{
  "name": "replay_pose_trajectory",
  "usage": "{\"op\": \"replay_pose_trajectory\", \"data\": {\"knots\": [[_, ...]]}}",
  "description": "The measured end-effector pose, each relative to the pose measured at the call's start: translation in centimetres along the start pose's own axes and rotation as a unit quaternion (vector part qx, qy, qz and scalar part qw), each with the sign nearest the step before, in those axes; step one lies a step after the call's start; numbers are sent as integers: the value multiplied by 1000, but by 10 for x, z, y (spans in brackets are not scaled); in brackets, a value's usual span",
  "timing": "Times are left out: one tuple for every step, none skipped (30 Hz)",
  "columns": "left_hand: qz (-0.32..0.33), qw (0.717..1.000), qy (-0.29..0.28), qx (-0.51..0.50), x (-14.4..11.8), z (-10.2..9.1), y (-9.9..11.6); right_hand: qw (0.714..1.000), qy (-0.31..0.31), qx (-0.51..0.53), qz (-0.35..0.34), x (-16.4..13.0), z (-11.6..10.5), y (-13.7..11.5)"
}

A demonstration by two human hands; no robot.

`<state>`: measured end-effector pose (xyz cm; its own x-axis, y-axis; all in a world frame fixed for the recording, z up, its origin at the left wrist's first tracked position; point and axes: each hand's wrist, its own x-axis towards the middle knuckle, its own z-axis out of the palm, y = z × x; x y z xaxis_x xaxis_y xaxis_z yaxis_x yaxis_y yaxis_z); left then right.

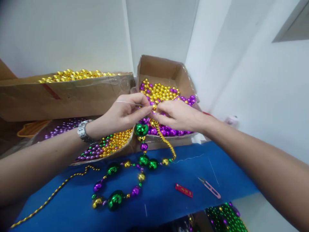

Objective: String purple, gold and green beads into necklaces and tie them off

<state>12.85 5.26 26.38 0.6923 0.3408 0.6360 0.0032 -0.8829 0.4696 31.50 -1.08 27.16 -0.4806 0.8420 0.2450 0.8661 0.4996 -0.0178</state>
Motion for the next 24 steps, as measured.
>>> {"op": "replay_pose_trajectory", "data": {"knots": [[6,1000,4,12,1,3,-1,1000,-1,-4,1,-2,2,0],[11,1000,8,22,2,5,-2,1000,0,-10,1,-3,4,1],[12,999,12,28,3,7,-3,1000,4,-20,3,-4,6,1],[10,999,15,29,4,9,-5,999,11,-32,7,-5,8,2],[4,999,18,27,6,11,-6,999,22,-49,11,-5,9,3],[-4,1000,20,19,7,13,-7,997,32,-67,12,-4,9,3],[-14,1000,22,9,8,14,-8,996,39,-85,13,-3,10,4],[-26,999,24,-3,9,16,-8,994,44,-102,12,-3,11,4],[-39,999,27,-15,10,17,-8,992,49,-119,11,-2,12,4],[-55,998,29,-25,10,17,-8,989,52,-135,9,-2,13,4],[-71,996,30,-35,11,18,-9,987,55,-151,9,-2,14,4],[-86,995,32,-45,11,19,-9,984,61,-168,10,-2,17,4],[-101,993,34,-54,11,19,-9,980,69,-184,9,-2,19,4],[-113,991,37,-63,11,19,-10,977,78,-200,6,-3,22,4],[-122,989,40,-72,11,20,-11,972,88,-216,3,-3,26,4],[-131,987,42,-82,11,20,-13,968,100,-230,0,-4,29,4],[-138,985,43,-93,11,20,-14,964,110,-240,-4,-4,32,5],[-145,983,41,-105,11,20,-16,962,118,-248,-7,-4,35,5],[-154,980,38,-120,11,20,-17,960,125,-252,-7,-4,38,6],[-162,977,35,-136,11,20,-18,959,129,-253,-6,-4,40,6],[-171,973,33,-154,10,20,-19,959,132,-252,-6,-4,41,7],[-179,968,34,-171,10,20,-20,959,133,-250,-6,-4,42,7],[-186,964,36,-186,10,20,-20,960,133,-248,-6,-3,43,7],[-190,961,41,-198,10,21,-21,960,133,-245,-7,-3,43,8]]}}
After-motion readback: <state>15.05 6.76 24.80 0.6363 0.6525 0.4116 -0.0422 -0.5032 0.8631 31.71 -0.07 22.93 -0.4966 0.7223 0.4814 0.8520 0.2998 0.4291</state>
